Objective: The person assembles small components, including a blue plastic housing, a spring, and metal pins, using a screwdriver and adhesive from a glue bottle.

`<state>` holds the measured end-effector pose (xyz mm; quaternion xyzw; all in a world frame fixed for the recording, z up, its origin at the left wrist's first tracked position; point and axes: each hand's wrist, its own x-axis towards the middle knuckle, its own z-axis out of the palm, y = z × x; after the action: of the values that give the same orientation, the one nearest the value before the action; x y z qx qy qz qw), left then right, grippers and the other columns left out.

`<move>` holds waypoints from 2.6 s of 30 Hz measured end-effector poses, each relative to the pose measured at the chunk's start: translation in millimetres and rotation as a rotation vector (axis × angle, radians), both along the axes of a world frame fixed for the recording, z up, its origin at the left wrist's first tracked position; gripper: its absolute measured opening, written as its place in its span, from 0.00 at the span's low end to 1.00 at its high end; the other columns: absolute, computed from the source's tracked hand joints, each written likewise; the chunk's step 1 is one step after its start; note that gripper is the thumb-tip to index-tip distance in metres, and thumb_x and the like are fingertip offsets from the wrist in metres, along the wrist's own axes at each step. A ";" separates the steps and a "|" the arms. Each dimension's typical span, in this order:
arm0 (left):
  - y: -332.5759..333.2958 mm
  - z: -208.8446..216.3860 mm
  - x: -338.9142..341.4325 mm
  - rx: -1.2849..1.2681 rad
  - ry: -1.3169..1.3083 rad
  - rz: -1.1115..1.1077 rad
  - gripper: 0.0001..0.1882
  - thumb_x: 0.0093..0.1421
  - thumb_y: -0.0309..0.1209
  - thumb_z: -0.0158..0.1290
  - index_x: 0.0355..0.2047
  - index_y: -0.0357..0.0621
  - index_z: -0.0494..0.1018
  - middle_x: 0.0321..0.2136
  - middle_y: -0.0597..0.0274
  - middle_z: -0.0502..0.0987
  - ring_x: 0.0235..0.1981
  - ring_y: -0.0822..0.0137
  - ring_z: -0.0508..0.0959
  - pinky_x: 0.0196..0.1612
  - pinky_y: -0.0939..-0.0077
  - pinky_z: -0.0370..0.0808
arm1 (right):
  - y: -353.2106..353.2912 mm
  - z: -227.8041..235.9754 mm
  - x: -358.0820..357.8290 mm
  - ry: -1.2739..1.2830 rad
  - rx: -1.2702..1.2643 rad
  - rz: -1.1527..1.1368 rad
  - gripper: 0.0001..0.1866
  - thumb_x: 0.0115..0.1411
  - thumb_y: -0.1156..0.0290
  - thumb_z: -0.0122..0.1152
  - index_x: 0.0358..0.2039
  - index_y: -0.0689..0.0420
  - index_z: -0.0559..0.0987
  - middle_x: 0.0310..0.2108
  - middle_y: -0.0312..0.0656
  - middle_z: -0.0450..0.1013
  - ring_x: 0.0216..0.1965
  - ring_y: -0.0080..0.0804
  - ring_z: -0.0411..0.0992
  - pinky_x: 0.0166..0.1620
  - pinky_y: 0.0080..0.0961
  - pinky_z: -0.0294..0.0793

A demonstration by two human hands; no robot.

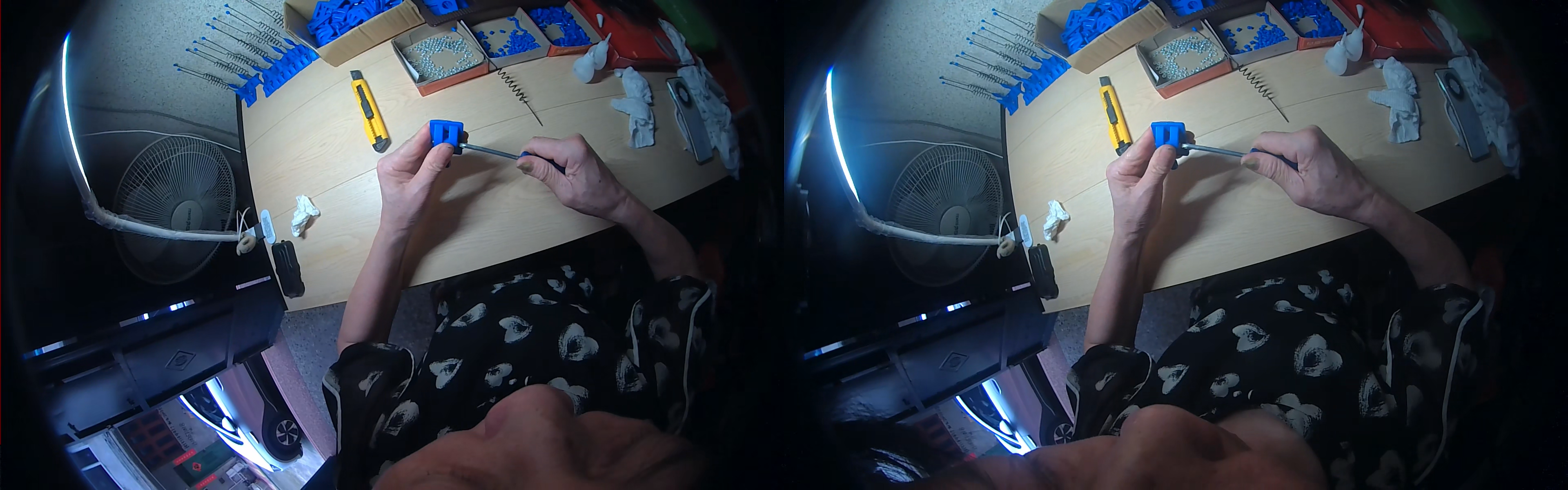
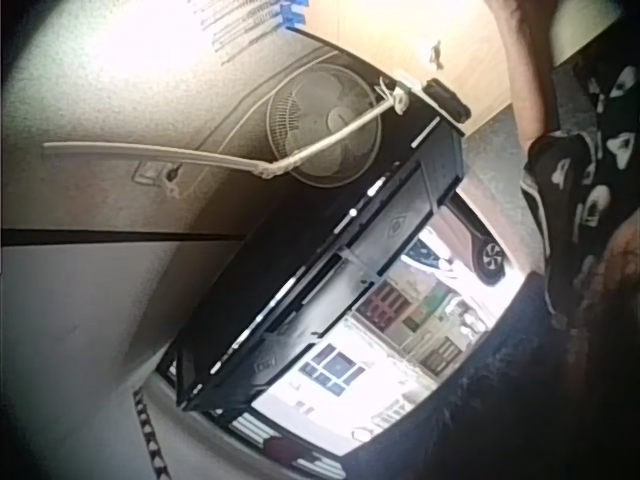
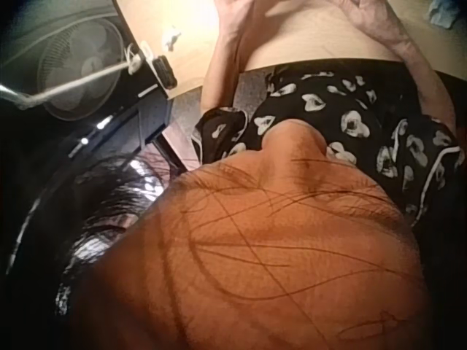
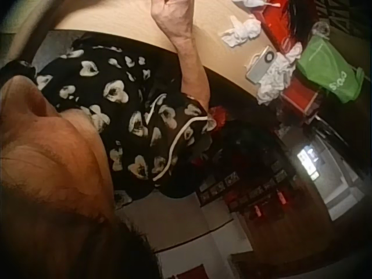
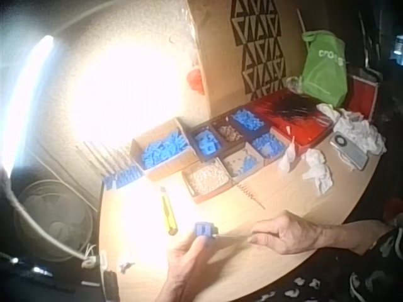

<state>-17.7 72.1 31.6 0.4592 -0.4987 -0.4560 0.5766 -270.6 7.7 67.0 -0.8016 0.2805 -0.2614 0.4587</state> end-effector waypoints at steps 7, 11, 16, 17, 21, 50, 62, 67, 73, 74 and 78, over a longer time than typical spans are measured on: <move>-0.6 -0.3 -3.4 0.008 0.015 -0.012 0.19 0.65 0.24 0.55 0.56 0.31 0.73 0.42 0.56 0.82 0.40 0.75 0.79 0.42 0.82 0.75 | -0.4 -6.6 -4.1 0.019 0.022 -0.024 0.14 0.67 0.66 0.59 0.30 0.65 0.77 0.16 0.46 0.65 0.20 0.24 0.61 0.27 0.30 0.64; 0.5 -5.5 1.3 0.032 -0.026 -0.014 0.19 0.66 0.25 0.55 0.56 0.32 0.73 0.43 0.56 0.82 0.42 0.73 0.79 0.44 0.82 0.75 | -0.5 -2.4 -3.9 0.032 -0.056 -0.011 0.14 0.66 0.65 0.59 0.31 0.64 0.78 0.18 0.49 0.70 0.20 0.34 0.68 0.28 0.34 0.68; -7.6 -13.5 -3.8 0.032 0.065 -0.016 0.18 0.67 0.26 0.55 0.55 0.31 0.73 0.43 0.56 0.81 0.42 0.73 0.79 0.46 0.80 0.74 | -3.2 -8.3 -10.5 0.140 -0.186 -0.064 0.15 0.66 0.60 0.59 0.32 0.61 0.79 0.19 0.49 0.71 0.20 0.45 0.71 0.29 0.39 0.69; -6.5 -14.3 -5.2 0.036 0.047 0.001 0.18 0.67 0.26 0.55 0.54 0.31 0.73 0.43 0.57 0.81 0.41 0.73 0.79 0.45 0.80 0.75 | -2.9 -11.5 -11.8 0.129 -0.198 -0.068 0.16 0.66 0.58 0.59 0.32 0.59 0.79 0.19 0.49 0.72 0.21 0.47 0.72 0.28 0.40 0.69; -1.9 -11.8 -16.8 0.012 -0.041 0.049 0.17 0.67 0.27 0.54 0.54 0.31 0.73 0.42 0.58 0.81 0.40 0.74 0.78 0.43 0.79 0.75 | -3.7 -8.4 -23.9 0.076 -0.186 -0.048 0.15 0.65 0.58 0.59 0.32 0.58 0.79 0.19 0.49 0.72 0.21 0.48 0.73 0.27 0.41 0.69; -4.5 0.1 4.6 0.369 0.688 -0.160 0.22 0.70 0.35 0.50 0.58 0.33 0.67 0.49 0.50 0.76 0.50 0.64 0.79 0.57 0.73 0.79 | -19.7 -1.1 -38.8 0.257 -0.818 -0.391 0.23 0.53 0.76 0.70 0.49 0.64 0.76 0.48 0.50 0.72 0.49 0.48 0.73 0.51 0.38 0.73; -7.2 -12.8 -5.3 0.322 0.628 -0.141 0.20 0.67 0.23 0.49 0.59 0.30 0.65 0.46 0.56 0.78 0.45 0.73 0.79 0.50 0.81 0.78 | -38.5 -25.6 69.2 0.024 -0.755 0.142 0.28 0.45 0.72 0.75 0.47 0.61 0.75 0.47 0.47 0.73 0.49 0.45 0.73 0.53 0.40 0.71; -7.5 -16.5 -5.3 0.343 0.618 -0.106 0.19 0.67 0.21 0.48 0.58 0.29 0.66 0.44 0.56 0.78 0.42 0.73 0.79 0.49 0.81 0.78 | -45.0 -28.2 78.4 0.006 -0.819 0.196 0.23 0.45 0.74 0.74 0.42 0.62 0.76 0.42 0.47 0.74 0.45 0.44 0.74 0.49 0.38 0.73; -9.5 -20.7 -6.4 0.330 0.599 -0.081 0.20 0.68 0.23 0.48 0.59 0.27 0.65 0.48 0.54 0.77 0.47 0.71 0.78 0.53 0.79 0.76 | -48.6 -35.6 85.9 -0.049 -0.847 0.202 0.22 0.45 0.77 0.73 0.42 0.64 0.76 0.40 0.49 0.74 0.42 0.46 0.75 0.44 0.37 0.76; -9.8 -20.5 -7.2 0.327 0.597 -0.071 0.20 0.69 0.23 0.47 0.59 0.27 0.65 0.48 0.54 0.77 0.47 0.71 0.78 0.53 0.79 0.76 | -48.4 -34.9 86.6 -0.046 -0.836 0.202 0.21 0.46 0.77 0.73 0.42 0.65 0.77 0.40 0.49 0.74 0.42 0.46 0.75 0.43 0.37 0.76; -10.9 -21.7 -8.1 0.333 0.568 -0.062 0.20 0.69 0.22 0.46 0.59 0.27 0.65 0.48 0.54 0.77 0.47 0.71 0.79 0.52 0.80 0.77 | -47.4 -35.0 87.7 -0.045 -0.838 0.194 0.18 0.47 0.78 0.72 0.40 0.66 0.77 0.38 0.49 0.75 0.41 0.46 0.75 0.42 0.36 0.77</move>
<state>-25.8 61.3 9.9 0.3863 -0.2504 -0.6586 0.5952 -182.9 -39.7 32.0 -0.9355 0.0633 -0.3256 0.1220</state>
